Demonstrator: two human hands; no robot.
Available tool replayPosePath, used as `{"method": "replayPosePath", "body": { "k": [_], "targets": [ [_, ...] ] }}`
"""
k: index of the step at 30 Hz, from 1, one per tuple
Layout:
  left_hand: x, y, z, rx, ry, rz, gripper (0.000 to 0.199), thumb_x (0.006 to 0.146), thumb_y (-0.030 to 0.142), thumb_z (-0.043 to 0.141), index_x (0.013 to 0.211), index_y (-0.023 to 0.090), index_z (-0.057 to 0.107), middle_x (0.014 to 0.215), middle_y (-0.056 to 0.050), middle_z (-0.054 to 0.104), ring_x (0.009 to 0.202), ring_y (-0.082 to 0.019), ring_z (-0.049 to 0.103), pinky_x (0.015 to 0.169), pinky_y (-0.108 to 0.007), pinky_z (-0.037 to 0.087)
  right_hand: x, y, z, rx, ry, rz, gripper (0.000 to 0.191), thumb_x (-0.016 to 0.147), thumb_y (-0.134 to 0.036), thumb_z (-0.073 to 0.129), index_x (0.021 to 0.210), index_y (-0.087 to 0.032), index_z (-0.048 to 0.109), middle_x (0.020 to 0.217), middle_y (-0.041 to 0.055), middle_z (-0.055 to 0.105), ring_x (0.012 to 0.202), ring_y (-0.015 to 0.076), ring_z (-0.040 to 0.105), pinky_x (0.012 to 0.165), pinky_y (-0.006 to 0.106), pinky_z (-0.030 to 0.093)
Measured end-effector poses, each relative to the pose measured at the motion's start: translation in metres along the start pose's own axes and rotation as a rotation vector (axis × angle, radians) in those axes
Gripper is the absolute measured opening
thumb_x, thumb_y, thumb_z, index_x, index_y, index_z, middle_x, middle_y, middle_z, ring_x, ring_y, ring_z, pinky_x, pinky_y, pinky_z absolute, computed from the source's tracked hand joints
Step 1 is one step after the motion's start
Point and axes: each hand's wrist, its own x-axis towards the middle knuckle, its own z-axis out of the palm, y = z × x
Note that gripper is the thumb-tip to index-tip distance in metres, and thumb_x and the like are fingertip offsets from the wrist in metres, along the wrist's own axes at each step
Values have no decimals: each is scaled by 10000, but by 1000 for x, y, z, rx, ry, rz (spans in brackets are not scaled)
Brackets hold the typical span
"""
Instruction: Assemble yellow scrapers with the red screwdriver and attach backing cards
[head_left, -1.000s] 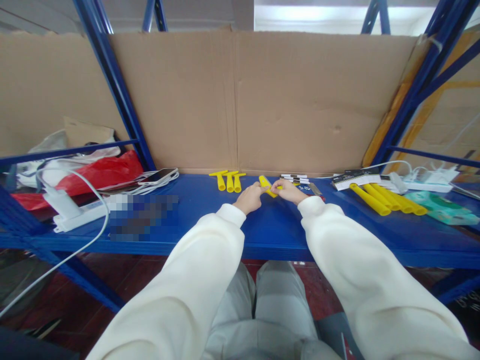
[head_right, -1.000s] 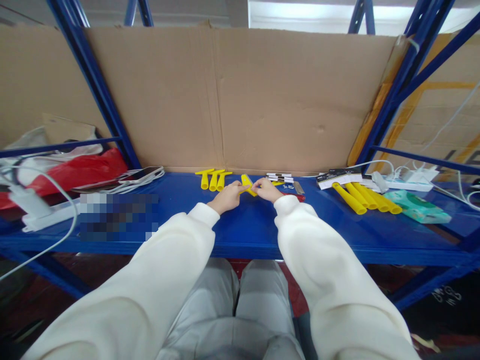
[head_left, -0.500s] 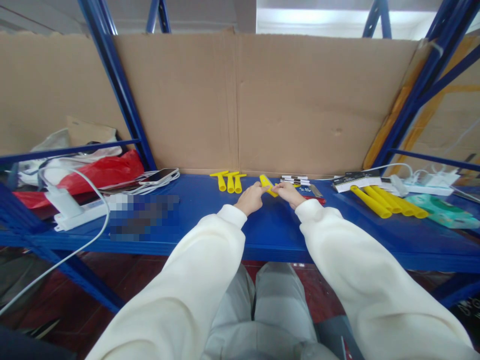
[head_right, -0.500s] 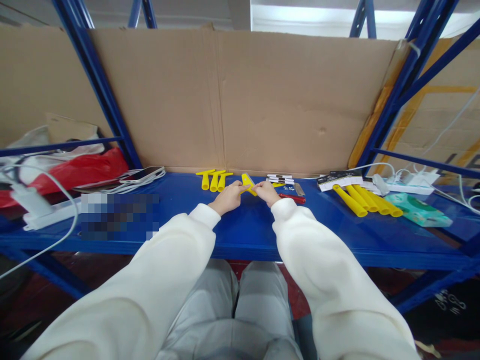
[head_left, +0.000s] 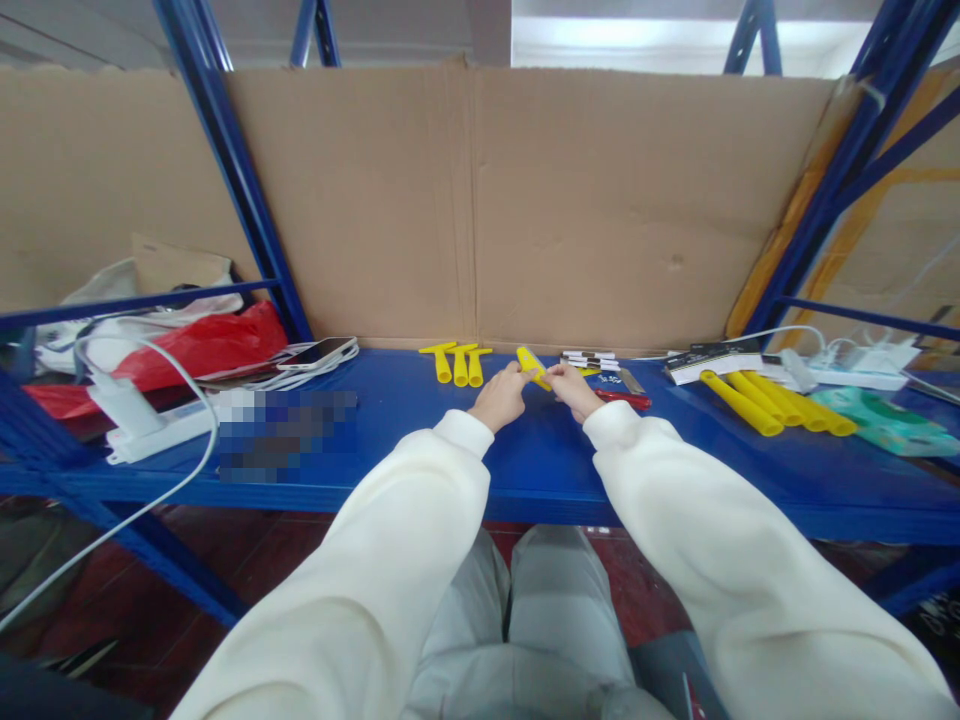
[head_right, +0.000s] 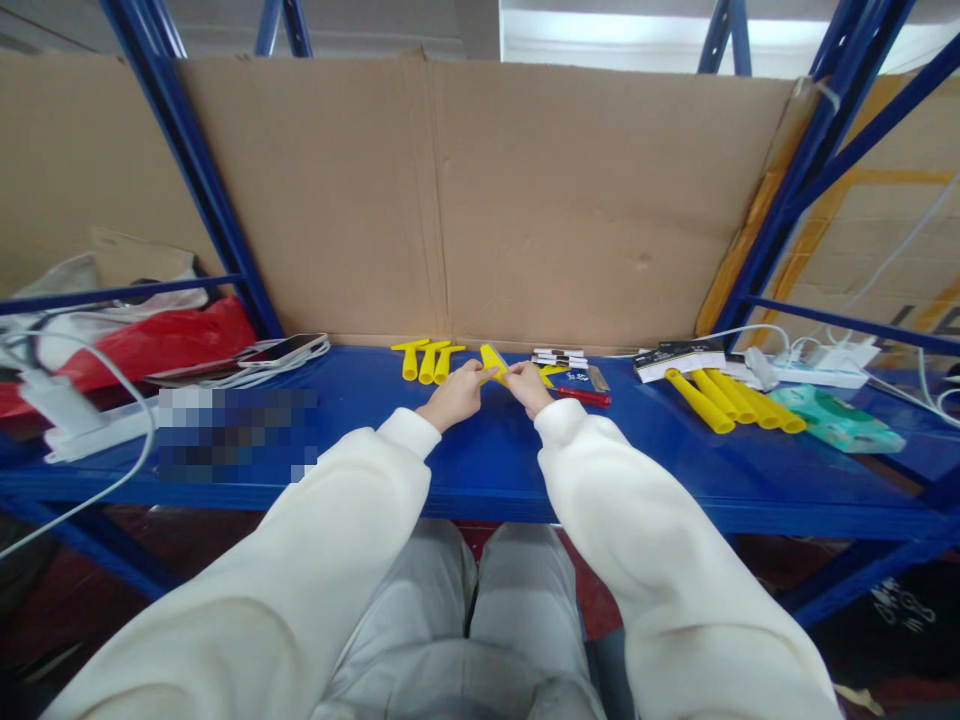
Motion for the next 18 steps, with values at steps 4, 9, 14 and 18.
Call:
{"method": "replayPosePath", "body": {
  "k": [4, 9, 14, 18],
  "targets": [
    [0, -1, -1, 12, -4, 11, 604, 869, 17, 420, 1424, 226, 531, 1281, -140, 556, 1082, -240, 649, 967, -356, 504, -9, -12, -2, 252, -21, 247, 198, 816, -139, 569, 974, -215, 477, 783, 4, 650, 582, 119, 610, 534, 228, 457],
    [-3, -1, -4, 65, -72, 41, 594, 899, 75, 444, 1460, 267, 477, 1253, -130, 573, 1082, -254, 654, 936, -365, 517, -11, -17, -7, 360, -65, 255, 174, 860, -68, 502, 953, -212, 477, 645, -22, 592, 465, 97, 554, 433, 195, 421],
    [-6, -2, -6, 108, -136, 84, 633, 918, 84, 426, 1507, 313, 396, 1247, -116, 567, 1084, -245, 658, 950, -365, 500, -7, -15, -12, 397, -41, 279, 170, 861, -35, 479, 934, -187, 500, 574, -40, 562, 431, 87, 525, 425, 186, 410],
    [-6, -1, -5, 100, -145, 84, 663, 903, 67, 432, 1508, 333, 387, 1229, -113, 566, 1066, -248, 664, 928, -362, 505, -7, -15, -15, 357, -68, 289, 148, 859, -68, 522, 946, -187, 516, 621, -18, 621, 436, 85, 538, 429, 184, 407]
  ]
}}
